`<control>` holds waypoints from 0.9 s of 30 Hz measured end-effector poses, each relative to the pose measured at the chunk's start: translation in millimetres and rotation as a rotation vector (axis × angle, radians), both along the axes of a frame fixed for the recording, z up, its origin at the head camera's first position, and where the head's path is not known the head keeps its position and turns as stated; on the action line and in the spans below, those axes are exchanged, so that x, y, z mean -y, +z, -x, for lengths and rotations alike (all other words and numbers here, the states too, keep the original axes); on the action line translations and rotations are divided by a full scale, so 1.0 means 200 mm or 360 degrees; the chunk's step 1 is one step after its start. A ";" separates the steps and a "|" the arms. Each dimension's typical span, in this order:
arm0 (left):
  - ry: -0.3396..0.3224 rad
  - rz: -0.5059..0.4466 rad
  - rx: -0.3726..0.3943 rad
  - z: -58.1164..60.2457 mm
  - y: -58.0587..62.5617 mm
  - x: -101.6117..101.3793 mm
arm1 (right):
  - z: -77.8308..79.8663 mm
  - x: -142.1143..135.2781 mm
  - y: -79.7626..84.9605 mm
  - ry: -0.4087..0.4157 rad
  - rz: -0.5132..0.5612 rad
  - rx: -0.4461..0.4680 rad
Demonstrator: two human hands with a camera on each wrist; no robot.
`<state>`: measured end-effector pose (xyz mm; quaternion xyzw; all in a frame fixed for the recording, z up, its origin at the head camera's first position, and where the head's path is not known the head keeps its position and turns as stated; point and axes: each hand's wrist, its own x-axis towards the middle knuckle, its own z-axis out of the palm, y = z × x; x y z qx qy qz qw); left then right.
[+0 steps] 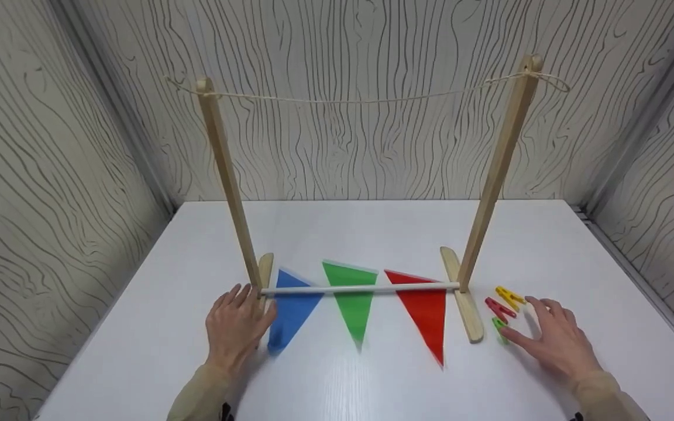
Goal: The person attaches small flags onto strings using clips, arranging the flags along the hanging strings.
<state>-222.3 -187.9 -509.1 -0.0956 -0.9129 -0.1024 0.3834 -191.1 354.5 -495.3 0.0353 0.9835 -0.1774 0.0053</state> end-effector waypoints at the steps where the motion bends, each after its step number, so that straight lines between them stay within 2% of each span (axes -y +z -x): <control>1: -0.0030 -0.0002 -0.0023 0.00 0.00 -0.02 | 0.00 0.00 0.00 -0.0005 0.0003 -0.0002; 8: -0.0208 -0.0019 -0.0134 0.01 0.03 -0.16 | 0.00 0.03 0.00 -0.0011 0.0051 -0.0005; 12: -0.0286 0.0046 -0.0237 0.03 0.03 -0.25 | 0.02 0.04 0.01 -0.0028 0.0102 0.0080; 16: -0.0404 -0.0007 -0.0274 0.05 0.02 -0.36 | 0.04 0.06 0.02 -0.0064 0.0149 0.0176; 18: -0.0468 -0.0062 -0.0270 0.06 0.02 -0.43 | 0.04 0.07 0.02 -0.0077 0.0166 0.0215; 21: -0.0500 -0.0112 -0.0209 0.06 0.02 -0.52 | 0.05 0.08 0.02 -0.0102 0.0190 0.0275; 24: -0.0497 -0.0158 -0.0095 0.06 0.01 -0.61 | 0.06 0.09 0.02 -0.0128 0.0225 0.0342; 27: -0.0452 -0.0172 0.0030 0.06 0.00 -0.69 | 0.06 0.09 0.02 -0.0148 0.0249 0.0392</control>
